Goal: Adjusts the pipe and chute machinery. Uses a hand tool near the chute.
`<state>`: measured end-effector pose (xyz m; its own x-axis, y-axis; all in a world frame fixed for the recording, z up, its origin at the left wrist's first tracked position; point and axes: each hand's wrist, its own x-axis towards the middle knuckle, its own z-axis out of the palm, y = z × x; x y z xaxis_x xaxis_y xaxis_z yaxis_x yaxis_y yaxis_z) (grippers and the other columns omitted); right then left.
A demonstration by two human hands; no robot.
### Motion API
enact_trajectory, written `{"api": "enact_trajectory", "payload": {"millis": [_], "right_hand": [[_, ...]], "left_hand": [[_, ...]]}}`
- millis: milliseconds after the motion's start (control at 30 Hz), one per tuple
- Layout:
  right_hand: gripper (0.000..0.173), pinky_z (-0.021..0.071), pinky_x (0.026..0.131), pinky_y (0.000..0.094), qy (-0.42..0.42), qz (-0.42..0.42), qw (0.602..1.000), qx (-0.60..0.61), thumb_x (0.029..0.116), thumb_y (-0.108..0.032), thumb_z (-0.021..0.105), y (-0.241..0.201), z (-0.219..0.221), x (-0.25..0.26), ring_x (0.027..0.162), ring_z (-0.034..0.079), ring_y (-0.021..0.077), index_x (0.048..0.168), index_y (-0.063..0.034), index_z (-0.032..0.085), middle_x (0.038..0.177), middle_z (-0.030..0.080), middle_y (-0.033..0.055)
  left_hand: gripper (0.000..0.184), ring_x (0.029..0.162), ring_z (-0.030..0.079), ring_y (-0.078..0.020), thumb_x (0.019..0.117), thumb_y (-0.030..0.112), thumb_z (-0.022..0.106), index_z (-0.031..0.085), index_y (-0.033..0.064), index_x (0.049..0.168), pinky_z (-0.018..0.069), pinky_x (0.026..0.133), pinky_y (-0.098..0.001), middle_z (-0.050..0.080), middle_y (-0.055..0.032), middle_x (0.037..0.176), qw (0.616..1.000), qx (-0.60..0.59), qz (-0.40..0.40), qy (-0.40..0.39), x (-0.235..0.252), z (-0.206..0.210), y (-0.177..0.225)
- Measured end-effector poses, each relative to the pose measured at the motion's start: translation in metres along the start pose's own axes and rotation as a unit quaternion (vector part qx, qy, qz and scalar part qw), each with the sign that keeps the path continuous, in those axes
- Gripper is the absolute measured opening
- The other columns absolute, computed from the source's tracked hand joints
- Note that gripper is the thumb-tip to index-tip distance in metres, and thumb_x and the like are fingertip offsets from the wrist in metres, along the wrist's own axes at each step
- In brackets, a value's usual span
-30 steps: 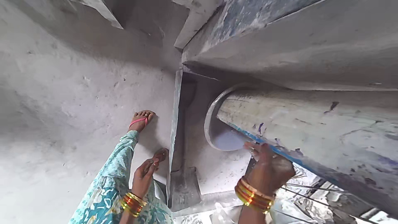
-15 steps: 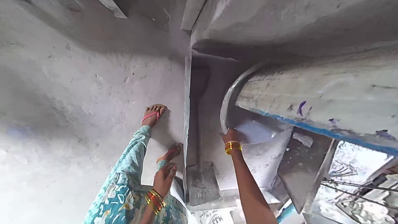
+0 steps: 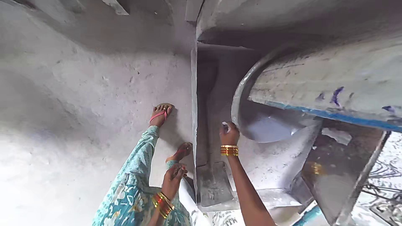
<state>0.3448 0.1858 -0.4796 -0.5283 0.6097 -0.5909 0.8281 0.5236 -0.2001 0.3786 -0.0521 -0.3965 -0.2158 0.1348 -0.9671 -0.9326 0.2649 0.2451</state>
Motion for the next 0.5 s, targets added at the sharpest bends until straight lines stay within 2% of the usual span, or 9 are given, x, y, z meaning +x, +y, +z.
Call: {"api": "enact_trajectory", "payload": {"millis": [33,100,167,200,300,333,400,467,500], "right_hand": [[0.027,0.0502,0.1,0.0506,-0.02,0.0,0.999,0.05,0.0995,-0.005,0.061,-0.011,0.006,0.005,0.108,0.068,0.0427,0.118,0.0132,0.068,0.114,0.07,0.0322],[0.026,0.0533,0.096,0.0457,-0.053,-0.004,0.99,0.128,0.1018,-0.006,0.06,-0.033,0.019,0.029,0.104,0.07,0.0363,0.121,0.0117,0.066,0.114,0.07,0.0296],[0.028,0.0545,0.093,0.0472,-0.055,-0.038,0.987,0.148,0.1013,-0.008,0.062,-0.051,0.032,0.062,0.101,0.07,0.0355,0.122,0.0105,0.065,0.112,0.07,0.0285],[0.031,0.0529,0.096,0.0482,-0.061,-0.047,0.987,0.138,0.1005,-0.008,0.062,-0.063,0.036,0.081,0.104,0.069,0.0369,0.125,0.0113,0.064,0.115,0.07,0.0297],[0.046,0.0422,0.111,0.0561,-0.138,-0.033,0.99,0.014,0.0971,0.0,0.061,-0.104,0.034,0.12,0.13,0.056,0.0462,0.139,0.0132,0.051,0.136,0.057,0.0357],[0.05,0.0397,0.113,0.0583,-0.166,-0.025,0.985,-0.034,0.0951,0.003,0.061,-0.115,0.035,0.127,0.134,0.052,0.0483,0.141,0.0153,0.047,0.14,0.053,0.0374],[0.046,0.0409,0.11,0.0618,-0.207,-0.008,0.968,-0.139,0.0955,0.003,0.062,-0.127,0.042,0.135,0.133,0.051,0.0517,0.136,0.0196,0.048,0.139,0.052,0.0403],[0.043,0.0411,0.113,0.0569,-0.214,0.022,0.957,-0.195,0.1017,-0.003,0.056,-0.133,0.051,0.136,0.135,0.051,0.0479,0.138,0.0187,0.048,0.142,0.051,0.0379],[0.044,0.0383,0.116,0.0531,-0.221,0.038,0.953,-0.205,0.1046,-0.005,0.052,-0.135,0.054,0.136,0.139,0.049,0.0451,0.141,0.0182,0.045,0.146,0.049,0.0365]], "left_hand": [[0.023,0.082,0.067,-0.0083,0.1048,0.003,0.048,0.061,-0.0126,0.116,0.0572,0.079,-0.0258,0.068,-0.0108,0.095,1.0,-0.012,-0.001,0.001,0.0,0.001,0.003],[0.023,0.082,0.068,-0.0085,0.1043,0.003,0.048,0.061,-0.0123,0.115,0.0576,0.081,-0.0266,0.068,-0.01,0.095,0.999,-0.038,-0.002,0.002,0.001,0.0,0.01],[0.022,0.082,0.069,-0.0094,0.1037,0.003,0.048,0.062,-0.0112,0.114,0.0583,0.08,-0.0266,0.069,-0.0094,0.094,0.999,-0.055,-0.002,0.001,0.003,-0.001,0.017],[0.022,0.081,0.069,-0.0095,0.1035,0.003,0.048,0.062,-0.0109,0.113,0.0586,0.079,-0.0265,0.069,-0.0088,0.093,0.998,-0.064,-0.001,0.001,0.003,-0.003,0.021],[0.022,0.079,0.068,-0.0067,0.1022,0.003,0.047,0.063,-0.0091,0.112,0.0579,0.077,-0.0243,0.068,-0.0048,0.089,0.996,-0.09,-0.001,0.004,0.005,-0.008,0.034],[0.022,0.078,0.068,-0.0056,0.1022,0.003,0.047,0.063,-0.0082,0.111,0.0575,0.076,-0.0232,0.068,-0.0029,0.087,0.995,-0.099,-0.001,0.008,0.006,-0.01,0.038],[0.022,0.077,0.068,-0.0049,0.1028,0.003,0.046,0.063,-0.0083,0.111,0.0574,0.077,-0.0226,0.068,-0.0019,0.086,0.993,-0.121,-0.007,0.013,0.007,-0.015,0.043],[0.022,0.077,0.068,-0.0044,0.1027,0.003,0.045,0.062,-0.0081,0.111,0.0577,0.078,-0.0229,0.069,-0.0008,0.085,0.99,-0.141,-0.006,0.017,0.009,-0.018,0.044],[0.022,0.077,0.068,-0.0045,0.1026,0.003,0.045,0.062,-0.0078,0.11,0.0578,0.078,-0.0233,0.069,-0.0003,0.084,0.989,-0.15,-0.004,0.017,0.01,-0.019,0.043]]}}
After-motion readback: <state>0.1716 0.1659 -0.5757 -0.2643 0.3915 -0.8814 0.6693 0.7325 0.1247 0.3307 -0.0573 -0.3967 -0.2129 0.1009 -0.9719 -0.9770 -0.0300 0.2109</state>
